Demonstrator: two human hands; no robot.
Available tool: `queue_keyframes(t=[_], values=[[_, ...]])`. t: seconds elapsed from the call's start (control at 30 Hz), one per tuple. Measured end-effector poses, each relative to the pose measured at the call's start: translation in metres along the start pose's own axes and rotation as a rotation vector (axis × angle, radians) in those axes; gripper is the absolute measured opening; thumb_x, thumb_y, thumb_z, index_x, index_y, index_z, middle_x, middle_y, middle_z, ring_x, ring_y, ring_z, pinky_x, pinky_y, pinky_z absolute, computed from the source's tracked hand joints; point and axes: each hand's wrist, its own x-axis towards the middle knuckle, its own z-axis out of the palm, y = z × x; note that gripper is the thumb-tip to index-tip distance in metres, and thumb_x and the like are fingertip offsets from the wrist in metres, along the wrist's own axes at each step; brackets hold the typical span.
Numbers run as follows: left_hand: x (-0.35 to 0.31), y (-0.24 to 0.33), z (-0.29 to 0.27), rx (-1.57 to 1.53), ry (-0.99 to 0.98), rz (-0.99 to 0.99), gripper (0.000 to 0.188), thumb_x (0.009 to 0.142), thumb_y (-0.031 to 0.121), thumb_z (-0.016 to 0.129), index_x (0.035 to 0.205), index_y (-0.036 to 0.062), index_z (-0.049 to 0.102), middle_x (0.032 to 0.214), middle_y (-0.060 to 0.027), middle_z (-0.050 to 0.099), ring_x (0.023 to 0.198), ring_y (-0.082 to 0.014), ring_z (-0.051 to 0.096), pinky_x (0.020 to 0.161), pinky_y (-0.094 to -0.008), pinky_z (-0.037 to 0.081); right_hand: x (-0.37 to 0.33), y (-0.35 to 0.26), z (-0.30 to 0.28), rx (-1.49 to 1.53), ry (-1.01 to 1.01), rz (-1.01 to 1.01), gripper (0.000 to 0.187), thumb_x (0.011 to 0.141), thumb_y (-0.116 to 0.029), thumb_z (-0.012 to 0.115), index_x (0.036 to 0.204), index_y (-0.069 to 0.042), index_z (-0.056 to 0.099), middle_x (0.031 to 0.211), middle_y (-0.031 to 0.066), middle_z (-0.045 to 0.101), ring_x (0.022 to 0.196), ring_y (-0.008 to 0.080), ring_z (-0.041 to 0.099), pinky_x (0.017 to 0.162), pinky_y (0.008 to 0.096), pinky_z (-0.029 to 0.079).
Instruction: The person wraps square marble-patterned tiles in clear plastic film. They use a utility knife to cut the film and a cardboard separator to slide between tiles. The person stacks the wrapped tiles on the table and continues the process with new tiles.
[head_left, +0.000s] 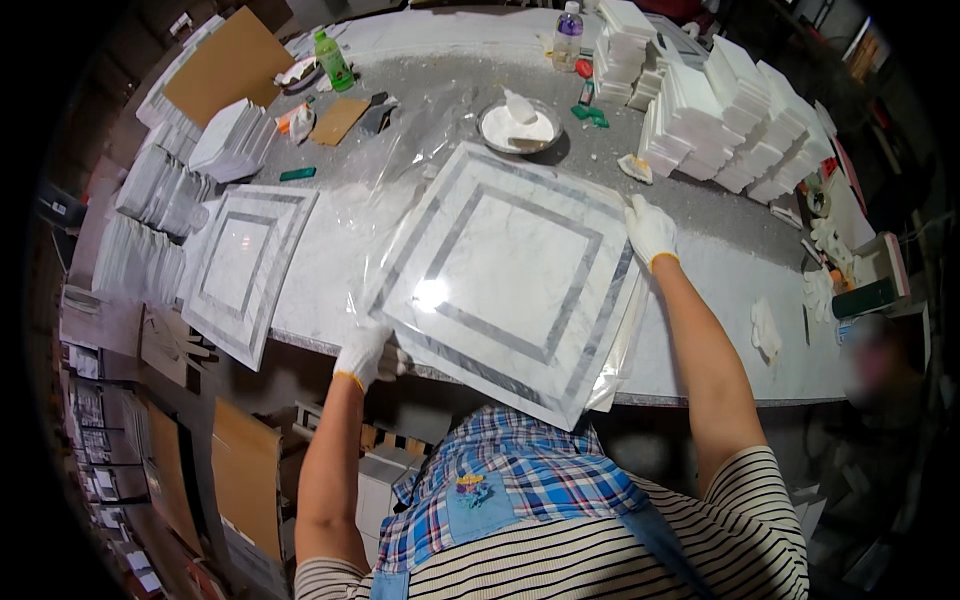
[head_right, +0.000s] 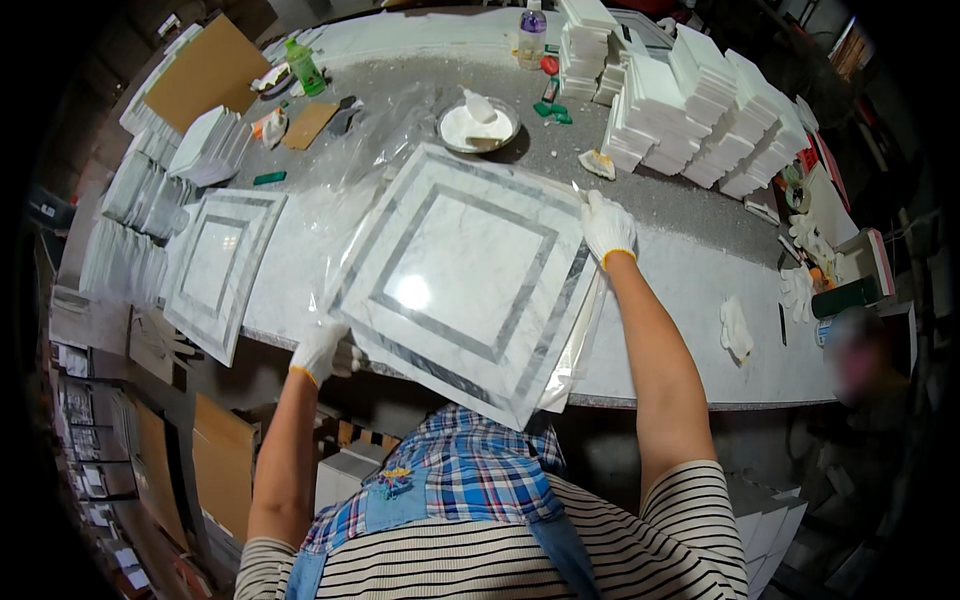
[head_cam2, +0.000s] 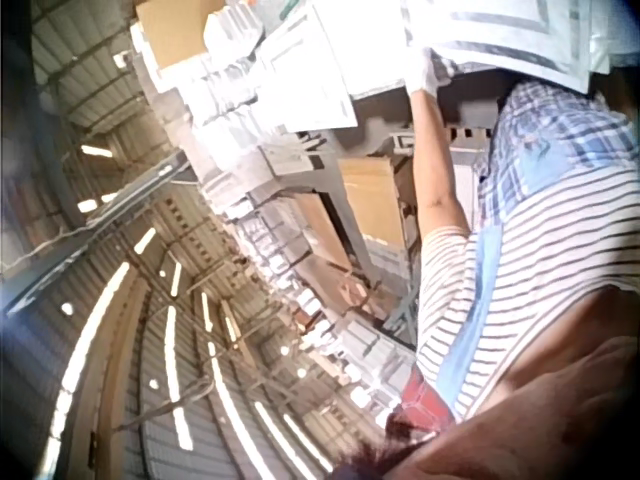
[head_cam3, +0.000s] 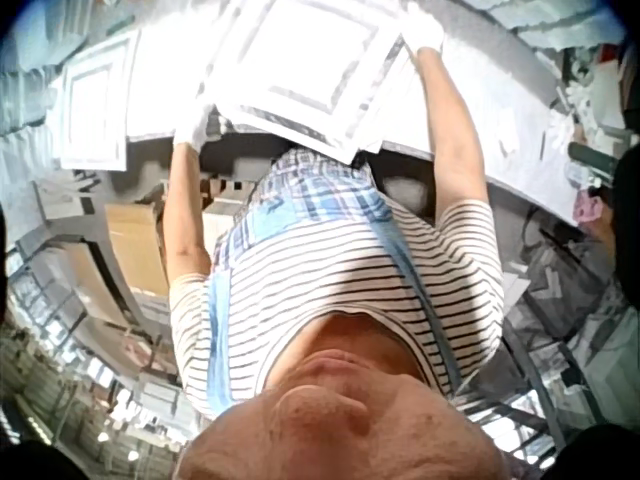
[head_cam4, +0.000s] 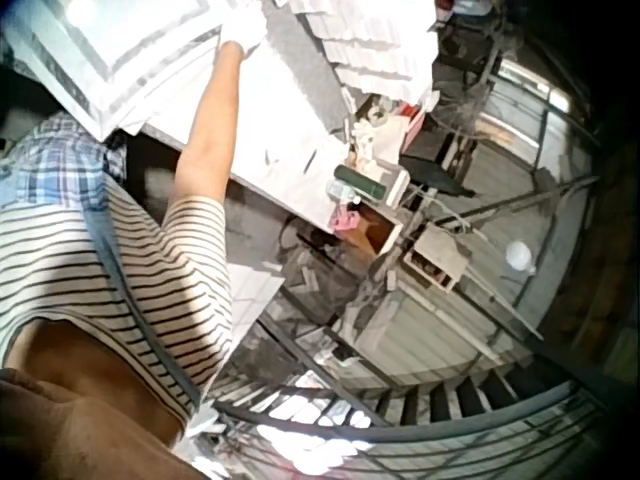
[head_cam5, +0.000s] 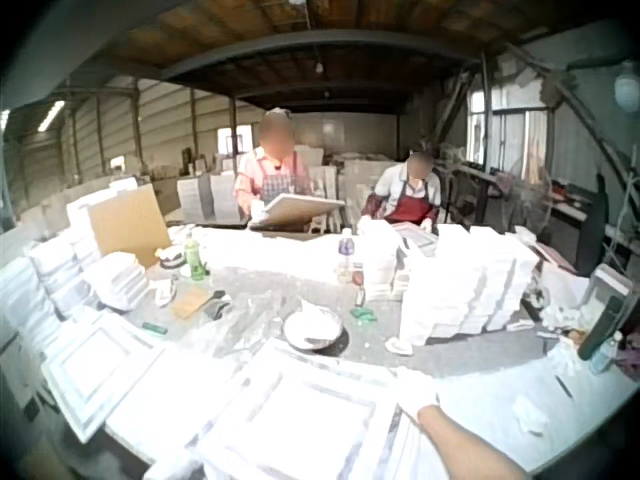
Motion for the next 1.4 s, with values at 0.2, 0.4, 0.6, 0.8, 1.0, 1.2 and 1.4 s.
queue_keyframes(t=[0.2, 0.4, 0.6, 0.8, 1.0, 1.2, 1.4], values=[[0.051, 0.015, -0.02, -0.049, 0.102, 0.282, 0.013, 0.093, 0.016, 0.057, 0.096, 0.0059, 0.063, 0.073, -0.01, 0.065, 0.055, -0.0246, 0.063, 0.051, -0.043, 0.054, -0.005, 0.008, 0.011, 0.053, 0.026, -0.004, 0.032, 0.097, -0.035, 0.048, 0.114, -0.01, 0.059, 0.107, 0.0241, 0.068, 0.101, 0.0438, 0.065, 0.086, 0.0551, 0.05], [0.121, 0.03, -0.055, -0.041, 0.059, 0.004, 0.019, 0.092, 0.022, 0.057, 0.083, 0.0063, 0.062, 0.064, -0.009, 0.062, 0.049, -0.0249, 0.06, 0.045, -0.0422, 0.048, -0.022, 0.005, 0.012, -0.029, -0.003, 0.0, 0.036, 0.098, -0.038, 0.047, 0.122, -0.012, 0.057, 0.111, 0.0245, 0.067, 0.102, 0.045, 0.064, 0.087, 0.0558, 0.049], [0.1, 0.077, -0.028, 0.14, 0.289, 0.208, 0.026, 0.092, 0.026, 0.054, 0.079, 0.0046, 0.062, 0.058, -0.0086, 0.06, 0.044, -0.0232, 0.056, 0.04, -0.0387, 0.041, -0.047, -0.002, 0.0, -0.017, -0.047, 0.166, 0.039, 0.099, -0.041, 0.047, 0.126, -0.016, 0.058, 0.116, 0.0246, 0.066, 0.105, 0.0454, 0.064, 0.089, 0.0557, 0.05], [0.054, 0.038, -0.019, -0.035, 0.245, 0.479, 0.02, 0.091, 0.016, 0.06, 0.077, 0.0017, 0.063, 0.062, -0.008, 0.062, 0.048, -0.015, 0.057, 0.044, -0.0288, 0.043, -0.046, 0.006, 0.017, -0.056, -0.007, 0.093, 0.038, 0.1, -0.041, 0.046, 0.125, -0.016, 0.058, 0.114, 0.027, 0.066, 0.105, 0.045, 0.064, 0.089, 0.0557, 0.05], [-0.055, -0.051, 0.054, 0.129, -0.178, 0.211, 0.032, 0.095, 0.031, 0.063, 0.093, -0.001, 0.068, 0.066, -0.0091, 0.067, 0.056, -0.0153, 0.064, 0.05, -0.0296, 0.051, -0.051, -0.004, 0.012, -0.023, -0.007, 0.125, 0.039, 0.1, -0.04, 0.044, 0.124, -0.013, 0.058, 0.116, 0.0276, 0.065, 0.106, 0.0448, 0.063, 0.089, 0.0549, 0.05], [-0.076, -0.093, 0.094, -0.183, -0.46, 0.113, 0.028, 0.092, 0.023, 0.065, 0.099, -0.0042, 0.065, 0.079, -0.0068, 0.066, 0.067, -0.012, 0.062, 0.063, -0.0264, 0.052, -0.05, -0.001, 0.016, -0.049, 0.04, 0.089, 0.041, 0.099, -0.04, 0.044, 0.125, -0.01, 0.058, 0.118, 0.0271, 0.065, 0.106, 0.0442, 0.063, 0.09, 0.0545, 0.05], [-0.074, -0.103, 0.098, -0.031, -0.299, 0.237, 0.028, 0.081, 0.004, 0.072, 0.105, -0.0072, 0.064, 0.088, -0.0077, 0.069, 0.074, -0.0111, 0.063, 0.069, -0.0252, 0.052, -0.064, -0.012, 0.008, -0.073, 0.062, 0.065, 0.04, 0.1, -0.037, 0.044, 0.124, -0.009, 0.059, 0.117, 0.0258, 0.065, 0.106, 0.0429, 0.064, 0.09, 0.0538, 0.05]])
